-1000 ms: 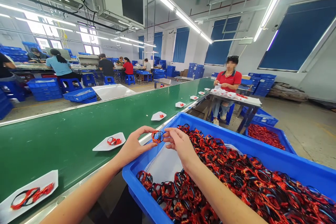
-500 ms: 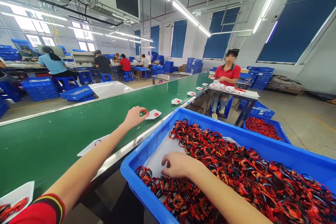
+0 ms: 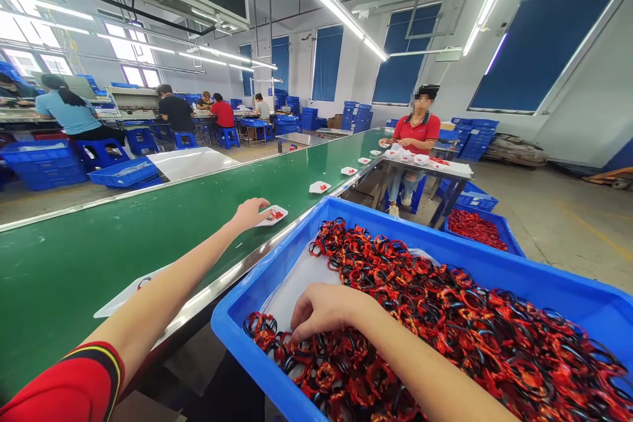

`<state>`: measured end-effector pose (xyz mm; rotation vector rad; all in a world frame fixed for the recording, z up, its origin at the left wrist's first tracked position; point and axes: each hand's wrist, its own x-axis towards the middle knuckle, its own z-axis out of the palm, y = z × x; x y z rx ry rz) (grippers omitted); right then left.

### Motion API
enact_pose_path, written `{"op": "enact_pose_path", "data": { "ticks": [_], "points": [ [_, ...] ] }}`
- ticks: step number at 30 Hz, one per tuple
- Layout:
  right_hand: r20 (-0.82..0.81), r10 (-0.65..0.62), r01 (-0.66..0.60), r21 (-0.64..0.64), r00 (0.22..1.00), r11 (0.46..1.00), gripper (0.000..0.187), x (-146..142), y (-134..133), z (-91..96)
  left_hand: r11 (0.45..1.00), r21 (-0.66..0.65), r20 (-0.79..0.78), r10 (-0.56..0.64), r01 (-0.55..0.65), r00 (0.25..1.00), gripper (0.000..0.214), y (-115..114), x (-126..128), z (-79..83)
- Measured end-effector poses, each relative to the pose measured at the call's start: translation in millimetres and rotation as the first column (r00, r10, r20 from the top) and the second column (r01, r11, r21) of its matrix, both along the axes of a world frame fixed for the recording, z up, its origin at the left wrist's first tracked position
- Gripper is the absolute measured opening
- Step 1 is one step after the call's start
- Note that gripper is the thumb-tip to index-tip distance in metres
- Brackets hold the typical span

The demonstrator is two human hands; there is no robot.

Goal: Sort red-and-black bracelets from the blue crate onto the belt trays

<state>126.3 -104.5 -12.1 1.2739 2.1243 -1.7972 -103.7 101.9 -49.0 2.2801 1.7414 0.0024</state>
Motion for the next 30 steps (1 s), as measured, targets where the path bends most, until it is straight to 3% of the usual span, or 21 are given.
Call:
{"op": "enact_pose_path", "data": {
  "ticks": [4,7,11,13,14,19,27,30],
  "points": [
    [-0.015,-0.12,0.12,0.087,0.993,0.989,0.025,-2,2,-6.6,0.999,-0.008,0.249,-0.037,0.041,0.968,0.026,-30,9,30.6],
    [-0.216,-0.279,0.302,0.086,0.936,0.949,0.022,-2,9,-2.1,0.994,-0.018,0.412,-0.088,0.104,0.907,0.027,-64,19,56.5],
    [-0.392,-0.606,0.591,-0.175,0.692,0.788,0.027,3,18,18.8,0.941,-0.097,0.678,-0.175,0.323,0.714,0.036,-116,26,84.6],
    [-0.392,-0.697,0.636,-0.293,0.601,0.714,0.03,4,19,26.8,0.9,-0.106,0.736,-0.215,0.422,0.642,0.051,-139,26,93.6],
    [-0.398,-0.719,0.638,-0.338,0.569,0.692,0.03,4,19,28.7,0.895,-0.094,0.73,-0.235,0.435,0.642,0.058,-147,27,96.8],
    [-0.419,-0.745,0.607,-0.434,0.519,0.666,0.031,-1,16,24.5,0.924,0.034,0.655,-0.308,0.381,0.69,0.063,-167,34,104.0],
    [-0.429,-0.741,0.63,-0.395,0.517,0.669,0.028,-4,17,23.8,0.911,0.158,0.6,-0.395,0.38,0.696,0.036,-172,43,101.0],
    [-0.408,-0.751,0.662,-0.365,0.519,0.655,0.035,-1,17,22.7,0.921,0.176,0.607,-0.379,0.346,0.699,0.04,-172,40,94.0]
  ]
}}
